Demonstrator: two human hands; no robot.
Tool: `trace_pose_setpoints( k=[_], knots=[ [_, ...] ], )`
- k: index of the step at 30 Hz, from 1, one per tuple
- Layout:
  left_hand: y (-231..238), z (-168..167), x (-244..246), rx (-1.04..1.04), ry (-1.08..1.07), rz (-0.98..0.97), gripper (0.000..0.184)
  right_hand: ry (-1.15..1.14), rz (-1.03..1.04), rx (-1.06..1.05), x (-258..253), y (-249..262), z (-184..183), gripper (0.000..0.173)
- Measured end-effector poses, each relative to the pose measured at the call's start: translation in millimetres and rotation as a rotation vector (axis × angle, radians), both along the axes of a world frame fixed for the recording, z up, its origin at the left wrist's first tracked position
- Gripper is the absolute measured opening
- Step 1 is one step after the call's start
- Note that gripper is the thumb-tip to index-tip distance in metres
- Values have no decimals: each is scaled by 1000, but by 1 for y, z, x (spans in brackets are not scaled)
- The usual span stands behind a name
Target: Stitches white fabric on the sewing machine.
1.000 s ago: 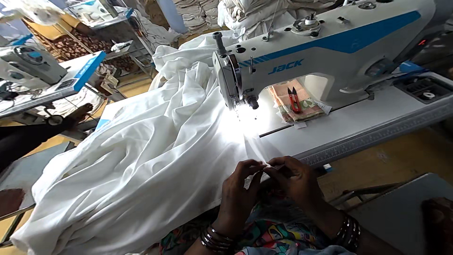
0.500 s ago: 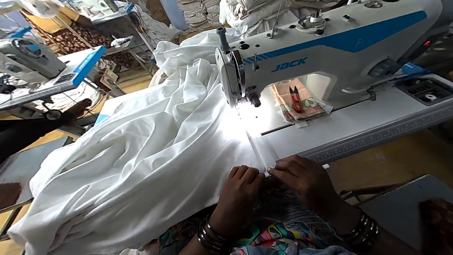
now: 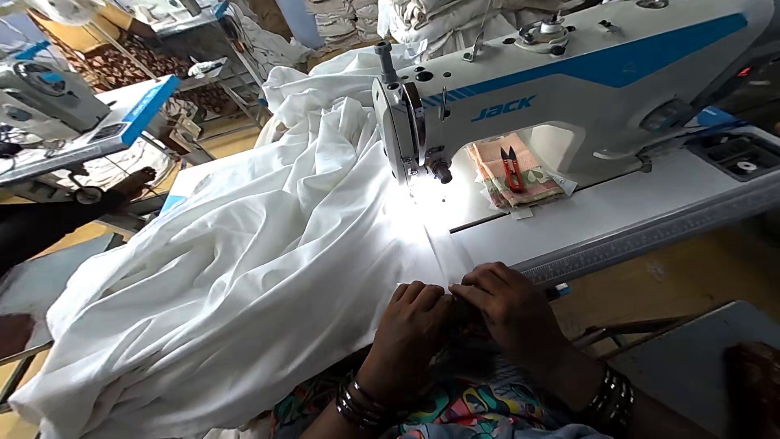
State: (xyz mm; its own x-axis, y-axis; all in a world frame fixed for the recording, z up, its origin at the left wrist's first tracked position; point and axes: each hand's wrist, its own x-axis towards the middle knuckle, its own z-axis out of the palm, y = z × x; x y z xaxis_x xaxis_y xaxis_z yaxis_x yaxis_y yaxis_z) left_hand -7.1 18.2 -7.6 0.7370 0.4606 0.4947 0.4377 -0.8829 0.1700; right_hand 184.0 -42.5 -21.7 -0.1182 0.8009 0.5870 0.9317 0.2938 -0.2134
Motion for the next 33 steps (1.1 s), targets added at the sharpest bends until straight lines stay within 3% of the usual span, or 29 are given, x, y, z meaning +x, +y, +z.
trace_pose_setpoints(
  k=[6, 14, 22, 25, 30, 33],
  knots=[
    [23, -4, 8, 13, 5, 140, 19, -39, -1, -25, 1, 36, 11, 19],
    [55, -12, 2, 47, -25, 143, 29, 3, -41, -27, -1, 61, -3, 38],
    [33, -20, -21, 188, -13, 330, 31, 64, -76, -32, 0, 60, -6, 50],
    [27, -21, -27, 220, -55, 327, 28, 62, -75, -29, 0, 60, -6, 48],
    [28, -16, -11, 205, -12, 92, 29, 73, -65, -9, -1, 63, -2, 39],
    [31, -16, 5, 85, 16, 243, 35, 64, -100, -31, -2, 65, 3, 31]
  ],
)
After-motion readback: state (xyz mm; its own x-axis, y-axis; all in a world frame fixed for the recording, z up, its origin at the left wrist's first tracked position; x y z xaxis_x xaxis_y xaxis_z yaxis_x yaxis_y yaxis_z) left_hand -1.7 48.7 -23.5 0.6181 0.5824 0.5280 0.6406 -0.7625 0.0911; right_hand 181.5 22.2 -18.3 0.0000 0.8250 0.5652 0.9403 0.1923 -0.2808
